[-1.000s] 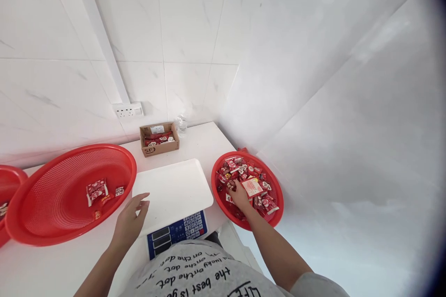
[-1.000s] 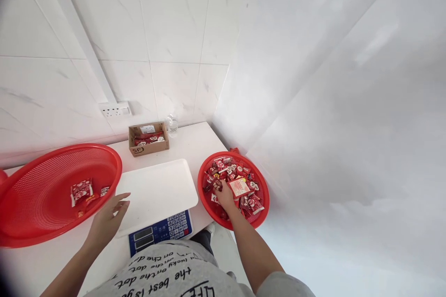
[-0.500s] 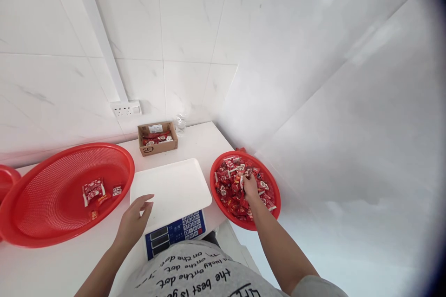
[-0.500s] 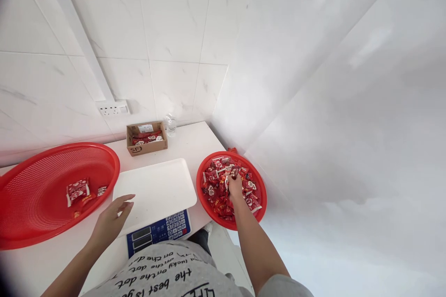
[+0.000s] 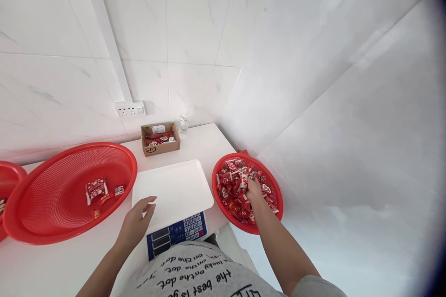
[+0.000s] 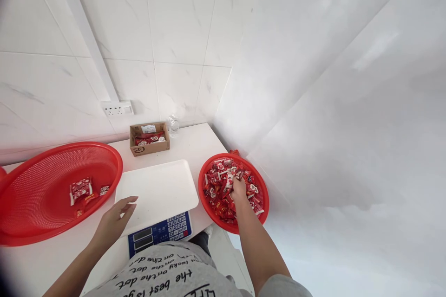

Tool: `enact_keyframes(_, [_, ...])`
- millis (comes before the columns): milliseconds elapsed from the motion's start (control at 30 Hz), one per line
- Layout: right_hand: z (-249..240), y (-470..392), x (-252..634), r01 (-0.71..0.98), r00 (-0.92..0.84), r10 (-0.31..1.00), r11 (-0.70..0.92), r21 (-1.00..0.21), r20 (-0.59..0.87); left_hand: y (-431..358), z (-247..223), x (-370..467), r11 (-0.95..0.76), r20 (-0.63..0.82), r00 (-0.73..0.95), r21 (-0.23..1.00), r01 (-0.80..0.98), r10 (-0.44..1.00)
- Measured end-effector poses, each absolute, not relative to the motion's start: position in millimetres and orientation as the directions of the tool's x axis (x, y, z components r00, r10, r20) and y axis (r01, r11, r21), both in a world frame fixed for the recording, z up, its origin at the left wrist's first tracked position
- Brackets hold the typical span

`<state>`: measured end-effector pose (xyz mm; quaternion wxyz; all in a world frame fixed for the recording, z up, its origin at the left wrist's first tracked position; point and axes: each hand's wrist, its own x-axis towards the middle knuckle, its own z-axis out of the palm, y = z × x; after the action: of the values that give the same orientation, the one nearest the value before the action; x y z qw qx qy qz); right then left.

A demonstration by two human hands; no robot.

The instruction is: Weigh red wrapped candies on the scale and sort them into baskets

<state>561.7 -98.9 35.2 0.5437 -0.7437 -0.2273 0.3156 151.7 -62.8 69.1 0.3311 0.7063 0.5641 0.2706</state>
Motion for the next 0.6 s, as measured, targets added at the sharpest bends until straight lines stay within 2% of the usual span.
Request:
enact_keyframes(100, [39.1,-97.6,562.5,-0.25,0.735,0.596,-0.204,-0.946,-0.323,-63.0,68.6,152.2,-0.141,0.006,0.216,0.776,0.615,0.976])
enact_keyframes(267, [56.3,-91.9,542.9,-0.275,0.691,0.649,-0.172,-0.946,-0.318,-64.7,68.9,155.8,-0.138,-0.008,0.234,0.787,0.601,0.972])
enact_keyframes(333, [64.1,-88.0,522.2,-0.291,0.609,0.721,-0.184,-0.939,-0.33,-66.3,70.1,158.3,-0.137,-0.021,0.249,0.79,0.598,0.968])
enact_keyframes(467, [76.3,-80.5,469.6,-0.315,0.33,0.875,-0.252,-0.915,-0.354,-69.9,72.9,163.0,-0.158,-0.025,0.285,0.785,0.599,0.958])
enact_keyframes(600, [78.6,-76.1,431.7,-0.311,0.122,0.903,-0.359,-0.88,-0.412,-74.7,72.4,162.8,-0.172,-0.026,0.303,0.777,0.606,0.953])
